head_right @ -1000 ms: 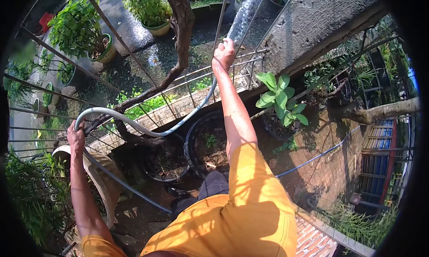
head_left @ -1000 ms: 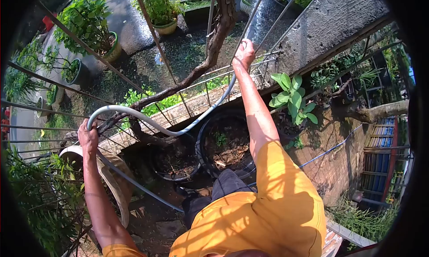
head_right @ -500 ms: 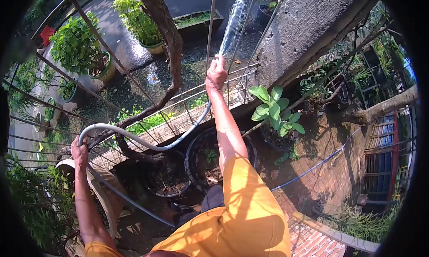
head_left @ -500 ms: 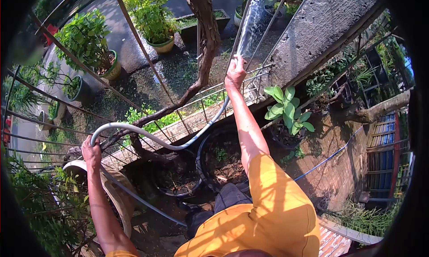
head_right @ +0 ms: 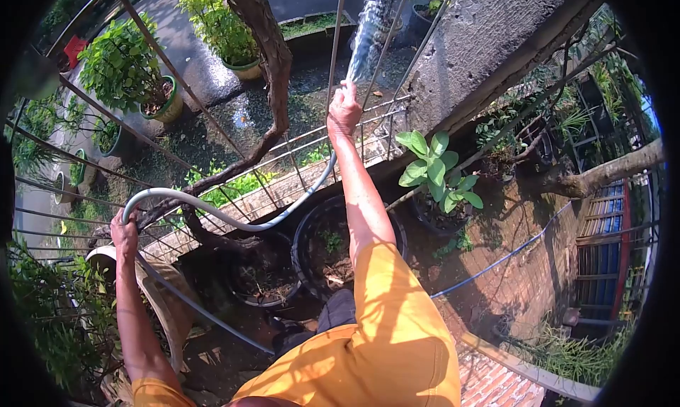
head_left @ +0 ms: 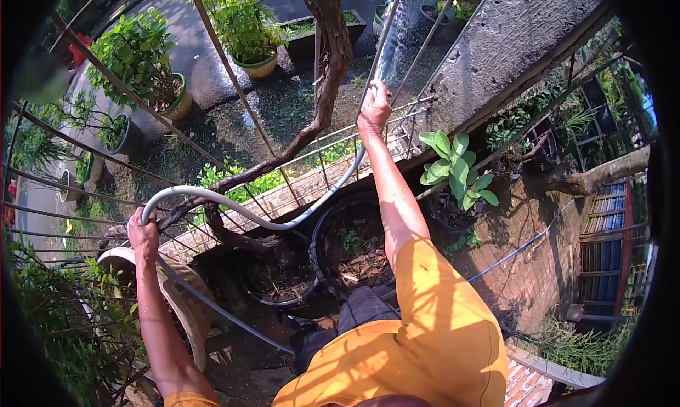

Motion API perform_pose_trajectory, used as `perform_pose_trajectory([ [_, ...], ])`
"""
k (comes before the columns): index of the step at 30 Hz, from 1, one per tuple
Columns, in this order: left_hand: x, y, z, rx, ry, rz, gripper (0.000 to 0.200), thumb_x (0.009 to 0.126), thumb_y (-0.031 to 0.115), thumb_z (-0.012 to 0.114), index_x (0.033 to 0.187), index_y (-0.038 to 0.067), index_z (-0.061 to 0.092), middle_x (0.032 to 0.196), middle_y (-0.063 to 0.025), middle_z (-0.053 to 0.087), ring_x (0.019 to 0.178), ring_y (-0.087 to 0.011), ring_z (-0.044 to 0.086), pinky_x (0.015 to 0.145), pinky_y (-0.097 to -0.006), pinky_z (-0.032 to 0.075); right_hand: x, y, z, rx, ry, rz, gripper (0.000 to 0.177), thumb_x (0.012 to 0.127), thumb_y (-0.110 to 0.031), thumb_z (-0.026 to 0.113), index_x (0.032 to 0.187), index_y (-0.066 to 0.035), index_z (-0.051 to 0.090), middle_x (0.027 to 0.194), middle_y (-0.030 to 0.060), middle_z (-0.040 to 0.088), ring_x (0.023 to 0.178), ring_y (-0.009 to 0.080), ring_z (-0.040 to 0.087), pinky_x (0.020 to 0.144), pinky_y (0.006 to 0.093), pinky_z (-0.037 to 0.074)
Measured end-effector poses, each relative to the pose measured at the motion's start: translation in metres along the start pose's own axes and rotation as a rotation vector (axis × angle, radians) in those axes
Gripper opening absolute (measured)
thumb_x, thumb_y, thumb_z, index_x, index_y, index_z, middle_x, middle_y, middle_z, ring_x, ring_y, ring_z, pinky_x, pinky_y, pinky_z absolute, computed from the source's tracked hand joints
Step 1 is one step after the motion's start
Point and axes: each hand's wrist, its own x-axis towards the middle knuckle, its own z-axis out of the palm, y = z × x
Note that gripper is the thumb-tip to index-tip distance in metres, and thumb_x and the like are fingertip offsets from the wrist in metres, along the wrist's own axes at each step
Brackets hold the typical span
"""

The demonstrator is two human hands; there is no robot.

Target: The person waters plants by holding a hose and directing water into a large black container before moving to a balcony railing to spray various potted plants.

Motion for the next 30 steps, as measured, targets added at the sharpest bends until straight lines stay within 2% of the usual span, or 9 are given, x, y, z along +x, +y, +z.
perform_pose_trajectory([
  [1,0.0,0.003,-0.001,-0.014,-0.008,-0.009,0.013,0.082,0.014,0.057,0.08,0.002,0.06,0.068,-0.0151,0.059,0.063,-0.0296,0.056,0.06,-0.0399,0.041,0.0,-0.001,-0.001,0.01,-0.005,0.006,0.021,0.088,-0.004,0.052,0.106,-0.012,0.058,0.077,0.0137,0.063,0.067,0.0265,0.065,0.058,0.038,0.048],
  [4,-0.001,0.003,-0.001,-0.026,-0.001,-0.002,0.013,0.082,0.014,0.057,0.081,0.002,0.061,0.068,-0.0148,0.059,0.063,-0.0289,0.056,0.06,-0.0398,0.041,0.001,0.006,0.004,0.029,0.029,-0.048,0.023,0.088,-0.01,0.052,0.11,-0.013,0.057,0.08,0.0154,0.067,0.07,0.0326,0.066,0.059,0.0432,0.049],
  [17,0.0,0.001,0.0,-0.046,-0.004,-0.001,0.014,0.083,0.015,0.057,0.079,0.002,0.06,0.065,-0.0138,0.056,0.06,-0.0258,0.053,0.059,-0.038,0.04,0.0,-0.002,0.0,0.024,0.017,-0.03,0.019,0.088,-0.008,0.052,0.106,-0.012,0.056,0.079,0.0156,0.066,0.071,0.0338,0.066,0.061,0.0429,0.049],
  [30,-0.001,0.002,-0.001,-0.034,0.0,0.022,0.015,0.083,0.016,0.057,0.079,0.002,0.06,0.066,-0.0154,0.057,0.062,-0.0282,0.055,0.06,-0.0397,0.04,0.0,-0.004,0.0,0.037,0.021,0.022,0.019,0.087,-0.006,0.053,0.105,-0.01,0.056,0.084,0.0174,0.066,0.074,0.0323,0.066,0.063,0.0403,0.049],
])
